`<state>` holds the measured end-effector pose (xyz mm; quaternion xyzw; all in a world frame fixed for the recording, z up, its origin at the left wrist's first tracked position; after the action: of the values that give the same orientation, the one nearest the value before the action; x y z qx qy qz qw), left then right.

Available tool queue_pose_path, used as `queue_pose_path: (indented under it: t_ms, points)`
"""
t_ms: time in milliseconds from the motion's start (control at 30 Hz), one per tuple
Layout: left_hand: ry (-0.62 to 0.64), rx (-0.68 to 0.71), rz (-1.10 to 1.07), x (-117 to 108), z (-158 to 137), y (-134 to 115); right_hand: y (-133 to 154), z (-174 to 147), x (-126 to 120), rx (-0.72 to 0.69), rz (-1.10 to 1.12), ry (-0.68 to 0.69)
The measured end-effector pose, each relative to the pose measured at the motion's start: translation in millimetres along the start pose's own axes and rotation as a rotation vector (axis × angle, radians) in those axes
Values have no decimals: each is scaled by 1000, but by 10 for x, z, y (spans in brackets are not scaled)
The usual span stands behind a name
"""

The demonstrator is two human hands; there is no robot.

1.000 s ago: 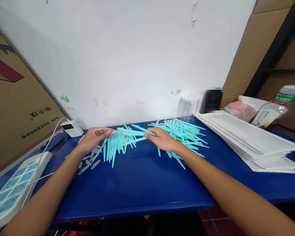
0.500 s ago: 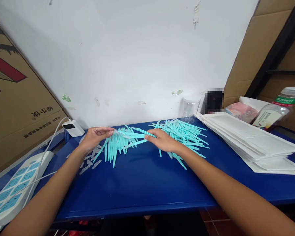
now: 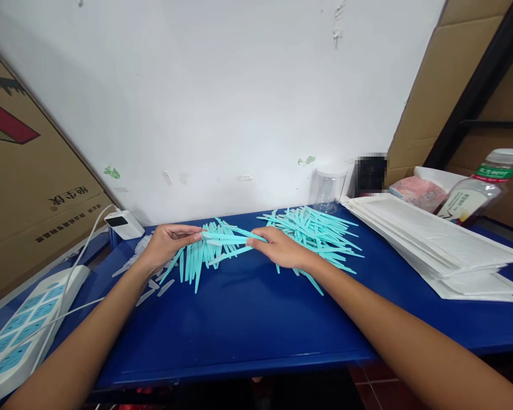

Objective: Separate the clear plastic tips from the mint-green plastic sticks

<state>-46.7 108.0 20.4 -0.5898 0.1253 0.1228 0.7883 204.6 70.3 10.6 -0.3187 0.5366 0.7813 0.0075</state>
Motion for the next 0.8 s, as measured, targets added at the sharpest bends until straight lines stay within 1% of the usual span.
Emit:
queue_pose_path:
  t_ms: [133, 333, 467, 600, 733, 800]
  points:
    - [12, -9, -23, 19, -16, 9, -10, -10, 23, 2, 11, 21]
    - [74, -7, -31, 79, -50, -44, -10, -33, 73, -3, 4, 50]
    - [70, -9, -33, 89, -45, -8, -28, -30, 74, 14, 5, 50]
    - [60, -7, -39, 103, -49, -3, -26, -15, 58, 2, 8, 49]
    - [91, 28, -45, 128, -56, -106, -2, -7, 50, -10, 17, 47]
    - [96, 63, -20, 76, -35, -155, 16, -6, 39, -9, 21, 44]
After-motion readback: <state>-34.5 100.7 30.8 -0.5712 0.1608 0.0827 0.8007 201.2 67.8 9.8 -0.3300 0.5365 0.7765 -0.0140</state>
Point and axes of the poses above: each hand's wrist, its own z-axis towards the middle knuckle, its own x-axis out of the palm, y = z × x, the point moved 10 cm from there along z, towards the middle knuckle, and after that the axes turned 6 degrees about -y, right-handed, at the moved point
